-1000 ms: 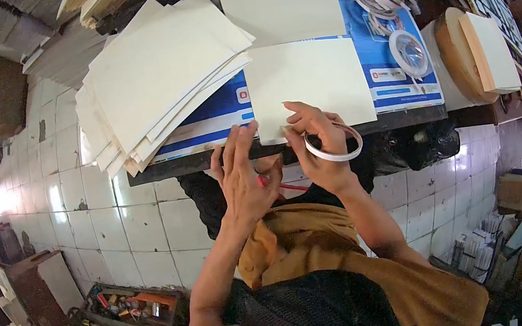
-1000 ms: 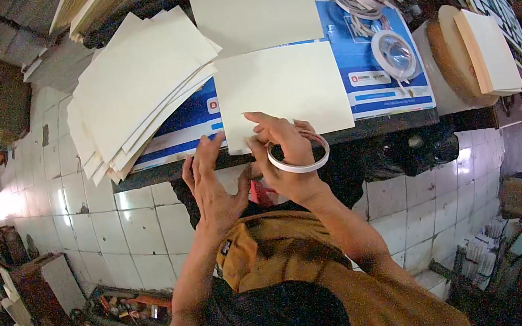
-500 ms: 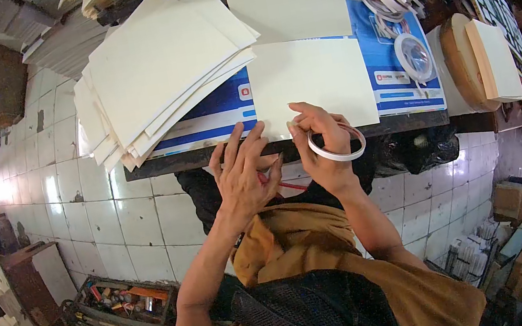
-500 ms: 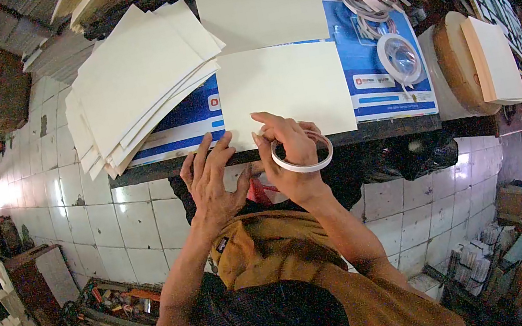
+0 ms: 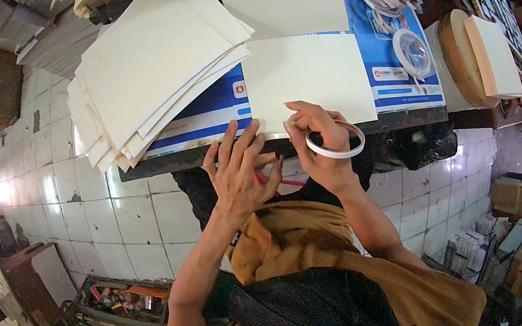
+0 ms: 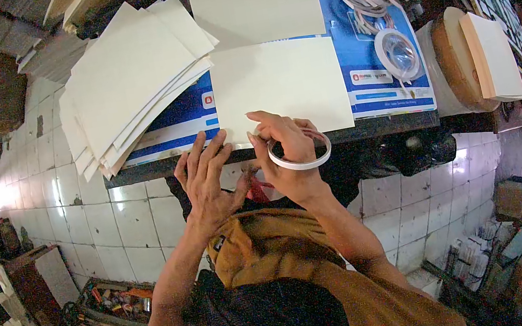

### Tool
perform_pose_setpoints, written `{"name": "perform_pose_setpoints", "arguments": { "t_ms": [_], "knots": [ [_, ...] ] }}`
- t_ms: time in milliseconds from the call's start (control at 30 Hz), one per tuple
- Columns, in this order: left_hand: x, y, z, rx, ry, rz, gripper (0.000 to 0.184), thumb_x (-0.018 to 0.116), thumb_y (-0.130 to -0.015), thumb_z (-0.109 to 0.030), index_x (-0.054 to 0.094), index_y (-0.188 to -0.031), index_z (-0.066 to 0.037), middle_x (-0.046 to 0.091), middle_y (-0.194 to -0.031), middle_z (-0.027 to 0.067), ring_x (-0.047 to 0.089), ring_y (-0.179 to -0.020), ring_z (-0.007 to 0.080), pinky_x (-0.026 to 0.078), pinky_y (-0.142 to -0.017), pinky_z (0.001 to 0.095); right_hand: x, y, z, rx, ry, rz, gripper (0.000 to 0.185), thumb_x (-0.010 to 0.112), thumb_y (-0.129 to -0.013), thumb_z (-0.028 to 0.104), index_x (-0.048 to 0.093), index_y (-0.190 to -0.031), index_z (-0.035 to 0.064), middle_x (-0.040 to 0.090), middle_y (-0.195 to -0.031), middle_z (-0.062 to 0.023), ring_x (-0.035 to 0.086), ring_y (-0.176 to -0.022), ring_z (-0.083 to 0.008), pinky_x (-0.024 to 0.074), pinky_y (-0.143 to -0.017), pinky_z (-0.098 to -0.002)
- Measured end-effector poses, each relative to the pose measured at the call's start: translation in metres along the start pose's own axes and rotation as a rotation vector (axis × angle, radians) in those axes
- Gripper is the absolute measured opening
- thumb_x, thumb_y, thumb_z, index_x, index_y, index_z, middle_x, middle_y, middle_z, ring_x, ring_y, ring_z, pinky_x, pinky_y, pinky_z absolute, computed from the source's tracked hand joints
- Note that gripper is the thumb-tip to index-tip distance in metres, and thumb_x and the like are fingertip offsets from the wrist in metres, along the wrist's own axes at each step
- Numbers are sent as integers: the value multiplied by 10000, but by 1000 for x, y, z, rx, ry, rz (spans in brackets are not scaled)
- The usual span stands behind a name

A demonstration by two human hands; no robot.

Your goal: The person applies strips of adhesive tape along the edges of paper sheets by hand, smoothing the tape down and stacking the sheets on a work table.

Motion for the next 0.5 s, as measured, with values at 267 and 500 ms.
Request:
{"name": "perform_pose_setpoints", "arguments": {
  "t_ms": [267,500],
  "knots": [
    [2,0,-2,-1,-14,-11,418,793,-761,-336,654,-1086,-112,594,-1411,38,471,-1380,271,222,-1128,433,-75,19,-15,341,-408,-459,154,629,-945,52,680,-1077,-11,732,-1000,-106,650,-1010,-167,487,-914,-315],
    [3,-1,-3,7,-32,-35,383,795,-759,-308,664,-1056,-104,627,-1368,42,471,-1381,272,237,-1118,427,-101,40,-74,331,-27,-582,139,707,-921,66,663,-1039,8,696,-1118,-112,652,-988,-176,505,-869,-292]
  ]
}}
Point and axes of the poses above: each hand's wrist, its own y-axis away from the middle knuckle, its own x-axis out of the palm, z = x × y, the point moved 2 cm from there along -y, towards the middle knuckle
